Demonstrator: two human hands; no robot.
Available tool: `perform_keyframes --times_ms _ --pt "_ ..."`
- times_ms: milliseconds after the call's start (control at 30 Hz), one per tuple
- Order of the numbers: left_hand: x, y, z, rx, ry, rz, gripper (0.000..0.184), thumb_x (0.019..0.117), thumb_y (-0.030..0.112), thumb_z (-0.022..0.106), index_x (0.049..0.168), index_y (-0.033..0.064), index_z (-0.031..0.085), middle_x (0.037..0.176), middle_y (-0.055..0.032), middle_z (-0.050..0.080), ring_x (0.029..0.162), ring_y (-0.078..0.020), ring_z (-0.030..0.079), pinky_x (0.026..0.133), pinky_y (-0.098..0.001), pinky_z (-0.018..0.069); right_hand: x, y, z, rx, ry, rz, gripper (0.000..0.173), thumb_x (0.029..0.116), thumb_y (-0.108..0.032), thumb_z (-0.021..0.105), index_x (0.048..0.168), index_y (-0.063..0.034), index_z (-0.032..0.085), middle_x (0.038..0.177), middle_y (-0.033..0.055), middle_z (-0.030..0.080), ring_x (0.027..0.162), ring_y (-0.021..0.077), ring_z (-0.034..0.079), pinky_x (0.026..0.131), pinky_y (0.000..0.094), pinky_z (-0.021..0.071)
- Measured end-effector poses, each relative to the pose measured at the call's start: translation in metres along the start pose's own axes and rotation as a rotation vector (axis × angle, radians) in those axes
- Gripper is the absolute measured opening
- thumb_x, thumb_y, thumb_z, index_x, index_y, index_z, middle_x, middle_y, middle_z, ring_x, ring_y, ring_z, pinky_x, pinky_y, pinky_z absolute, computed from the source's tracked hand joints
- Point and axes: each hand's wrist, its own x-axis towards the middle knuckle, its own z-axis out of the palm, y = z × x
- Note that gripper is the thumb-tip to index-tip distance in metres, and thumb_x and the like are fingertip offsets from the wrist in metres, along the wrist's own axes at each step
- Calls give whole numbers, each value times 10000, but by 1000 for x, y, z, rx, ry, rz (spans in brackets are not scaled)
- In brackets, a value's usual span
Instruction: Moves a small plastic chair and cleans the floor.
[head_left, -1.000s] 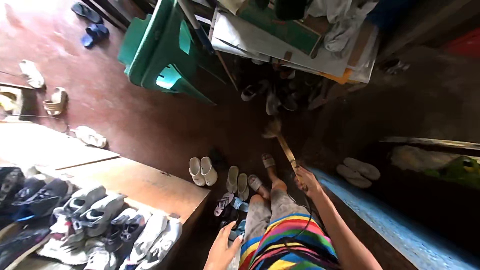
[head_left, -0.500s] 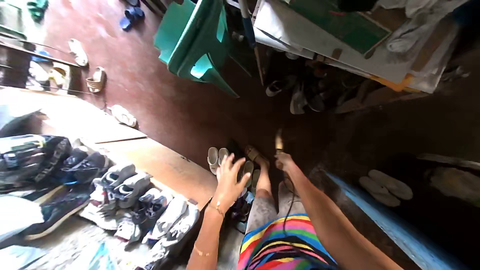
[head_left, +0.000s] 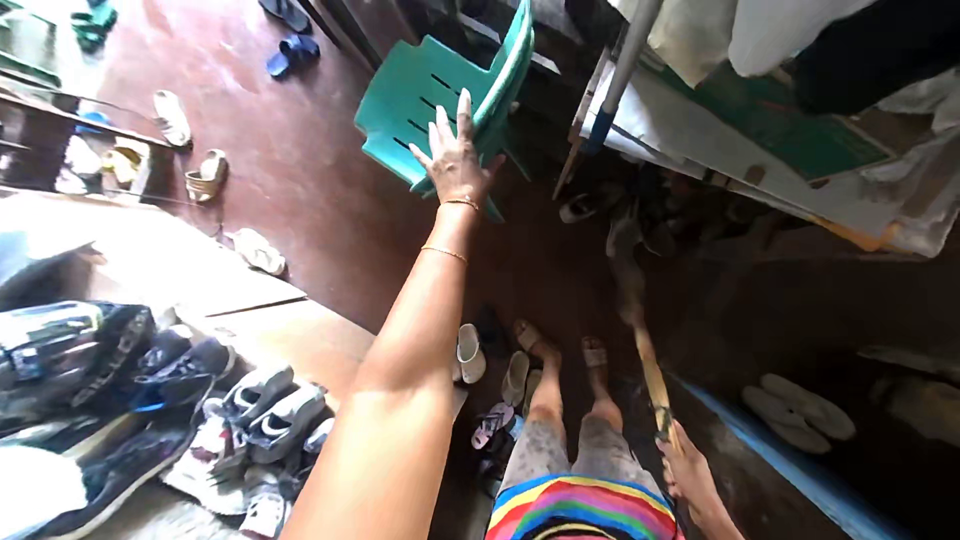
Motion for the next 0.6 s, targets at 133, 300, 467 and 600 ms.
perform_keyframes --times_ms 133,300,467,600 --pt "10 -12 21 26 209 74 552 980 459 634 1452 178 582 1287 -118 695 994 -330 729 787 -534 573 68 -38 51 457 40 222 238 1068 -185 497 1259 -46 518 656 6 465 442 69 411 411 227 397" --pt "16 -29 25 58 270 182 491 988 448 633 1403 185 620 1207 -134 707 911 -340 730 690 -524 570 105 -130 153 306 -434 196 272 1064 -208 526 1316 -106 513 665 -20 456 460 49 404 416 201 377" --pt "12 -55 10 79 217 149 502 988 465 633 1398 178 606 1225 -177 673 965 -388 710 735 -567 569 51 -181 148 341 -635 128 463 1077 -257 507 1523 -180 409 726 3 517 466 49 410 407 188 351" --pt "-3 -76 -3 57 172 108 477 980 434 653 1343 127 627 1192 -215 672 1024 -417 690 811 -599 552 -1 -194 100 490 -665 164 340 1102 -264 459 1417 -137 446 761 13 555 472 32 446 400 156 366"
